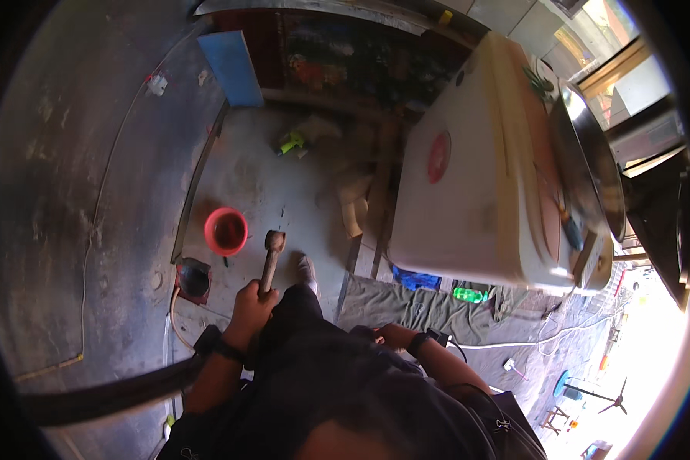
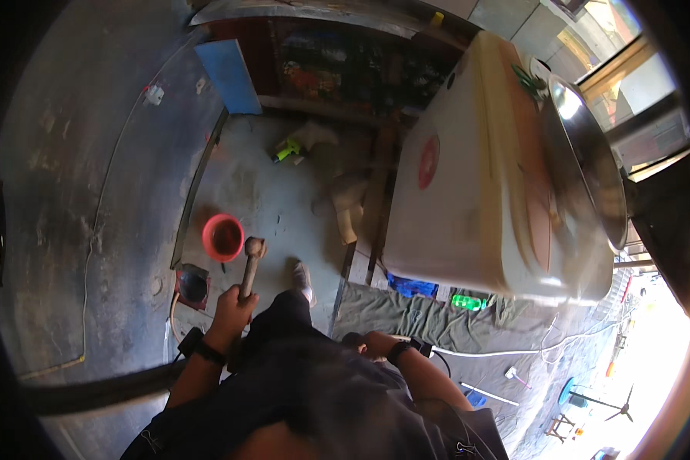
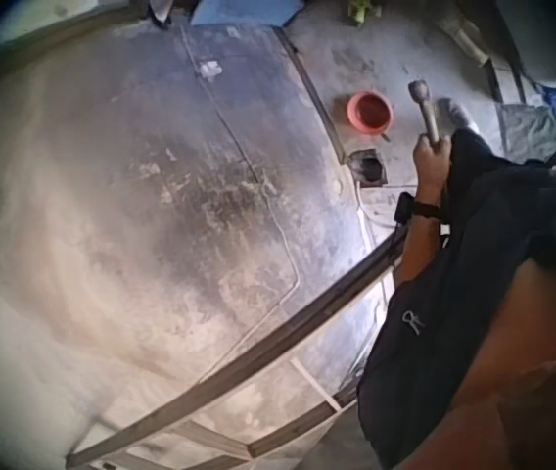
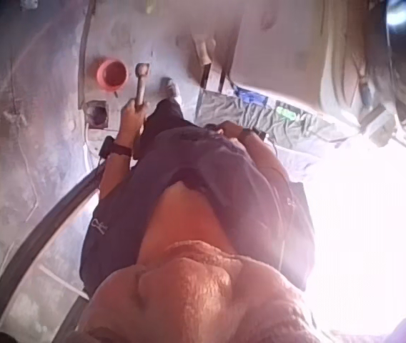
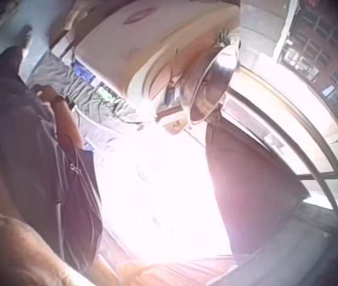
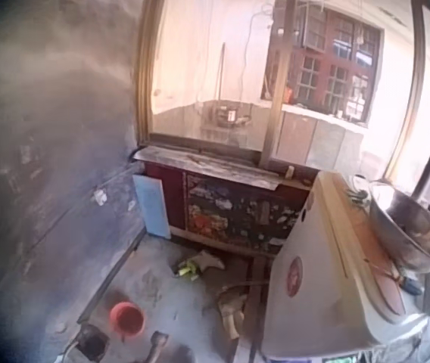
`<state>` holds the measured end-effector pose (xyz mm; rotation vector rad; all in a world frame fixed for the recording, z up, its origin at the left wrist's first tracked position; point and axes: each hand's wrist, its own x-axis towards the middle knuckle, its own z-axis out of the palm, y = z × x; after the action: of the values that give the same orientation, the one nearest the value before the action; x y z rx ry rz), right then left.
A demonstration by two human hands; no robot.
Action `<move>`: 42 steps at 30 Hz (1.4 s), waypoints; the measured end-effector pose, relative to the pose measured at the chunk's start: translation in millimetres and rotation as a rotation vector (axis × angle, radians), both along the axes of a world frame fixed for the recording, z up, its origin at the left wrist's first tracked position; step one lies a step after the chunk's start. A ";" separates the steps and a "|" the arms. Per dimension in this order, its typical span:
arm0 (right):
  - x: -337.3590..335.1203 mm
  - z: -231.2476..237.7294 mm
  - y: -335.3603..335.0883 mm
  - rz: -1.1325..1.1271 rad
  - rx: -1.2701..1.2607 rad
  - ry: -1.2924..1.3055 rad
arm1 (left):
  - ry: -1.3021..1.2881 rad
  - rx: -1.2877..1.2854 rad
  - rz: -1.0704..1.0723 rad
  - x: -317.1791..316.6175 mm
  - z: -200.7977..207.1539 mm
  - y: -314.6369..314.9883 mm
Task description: The recorder is drilling a hole into the wall with a hammer drill and using a hammer and a wooden block to adjust and secure a decorative panel.
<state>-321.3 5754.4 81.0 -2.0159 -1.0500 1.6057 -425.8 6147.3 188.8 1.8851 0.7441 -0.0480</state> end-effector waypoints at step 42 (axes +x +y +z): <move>682.2 -55.0 315.9 -1.517 0.201 -0.910 | 0.004 0.210 -0.629 610.3 -128.8 268.3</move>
<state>360.9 6070.3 26.0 -2.2841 0.2973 -0.1932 184.5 6415.6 60.0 2.2564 0.1360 -0.3823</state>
